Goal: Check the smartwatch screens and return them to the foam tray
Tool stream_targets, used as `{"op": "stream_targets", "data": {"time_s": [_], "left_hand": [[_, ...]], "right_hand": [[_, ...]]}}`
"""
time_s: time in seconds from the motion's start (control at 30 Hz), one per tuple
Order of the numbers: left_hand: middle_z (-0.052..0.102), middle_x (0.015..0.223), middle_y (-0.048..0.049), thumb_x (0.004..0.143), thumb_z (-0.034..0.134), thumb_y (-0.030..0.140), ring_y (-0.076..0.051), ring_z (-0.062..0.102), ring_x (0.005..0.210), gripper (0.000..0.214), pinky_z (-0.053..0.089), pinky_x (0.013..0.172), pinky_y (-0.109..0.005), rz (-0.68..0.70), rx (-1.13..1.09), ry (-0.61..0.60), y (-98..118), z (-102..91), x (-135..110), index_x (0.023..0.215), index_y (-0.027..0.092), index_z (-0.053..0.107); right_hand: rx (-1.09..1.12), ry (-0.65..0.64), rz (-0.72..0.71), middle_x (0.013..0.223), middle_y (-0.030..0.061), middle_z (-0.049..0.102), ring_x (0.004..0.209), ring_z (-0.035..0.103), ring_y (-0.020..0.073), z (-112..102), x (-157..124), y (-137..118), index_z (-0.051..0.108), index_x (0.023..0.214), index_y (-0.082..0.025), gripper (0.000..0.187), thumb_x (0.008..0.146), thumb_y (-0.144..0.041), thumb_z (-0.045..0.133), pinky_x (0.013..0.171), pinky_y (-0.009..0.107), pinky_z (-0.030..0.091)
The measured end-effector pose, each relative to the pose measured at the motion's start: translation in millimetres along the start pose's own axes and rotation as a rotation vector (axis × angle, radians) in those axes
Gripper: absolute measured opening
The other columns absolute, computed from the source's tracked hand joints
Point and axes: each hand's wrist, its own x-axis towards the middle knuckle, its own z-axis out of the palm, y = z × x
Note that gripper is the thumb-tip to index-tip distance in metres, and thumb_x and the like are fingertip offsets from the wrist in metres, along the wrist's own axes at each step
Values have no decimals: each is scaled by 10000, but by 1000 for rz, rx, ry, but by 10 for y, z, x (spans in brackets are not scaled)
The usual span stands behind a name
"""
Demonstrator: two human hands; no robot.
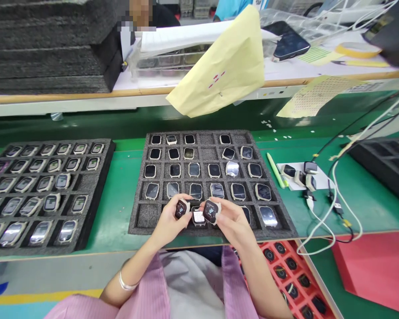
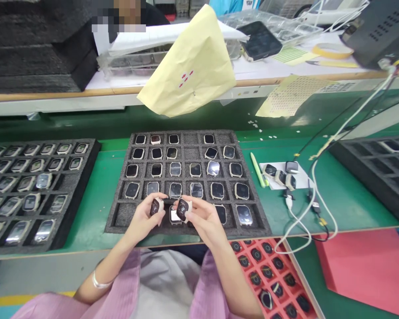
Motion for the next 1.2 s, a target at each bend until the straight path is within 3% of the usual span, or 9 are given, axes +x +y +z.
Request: {"op": "stream_targets", "data": {"time_s": [0.3, 0.6, 0.87, 1.2], "left_hand": [[436, 674, 62, 819, 602, 223, -67, 452, 495, 348, 364, 459, -177, 55, -20, -21, -4, -10, -24, 1145, 181, 488], [432, 670, 63, 811, 607, 246, -63, 432, 480, 331, 354, 449, -179, 87, -37, 7, -23, -6, -34, 1119, 182, 501], [429, 696, 63, 816, 595, 224, -60, 427, 480, 343, 358, 464, -184, 56, -25, -10, -32, -5, -46, 1141, 188, 490], [437, 690, 59, 814, 594, 216, -72, 421, 498, 313, 353, 490, -199, 3, -11, -21, -10, 7, -44, 1109, 189, 491]], "right_hand": [[-51, 25, -46, 934, 77, 733, 887, 687, 277, 13, -34, 35, 717, 1040, -242, 365, 703, -342, 813, 881, 461, 508], [-67, 16, -38, 941, 81, 731, 891, 683, 278, 54, -60, 15, 722, 1028, -236, 362, 695, -348, 805, 863, 446, 515], [-55, -25, -23, 934, 77, 734, 864, 687, 264, -7, -57, 25, 717, 1054, -251, 361, 716, -349, 795, 837, 419, 524], [-37, 26, 14, 924, 76, 725, 867, 680, 274, -20, -44, 13, 710, 1053, -260, 362, 717, -370, 786, 846, 443, 518]]}}
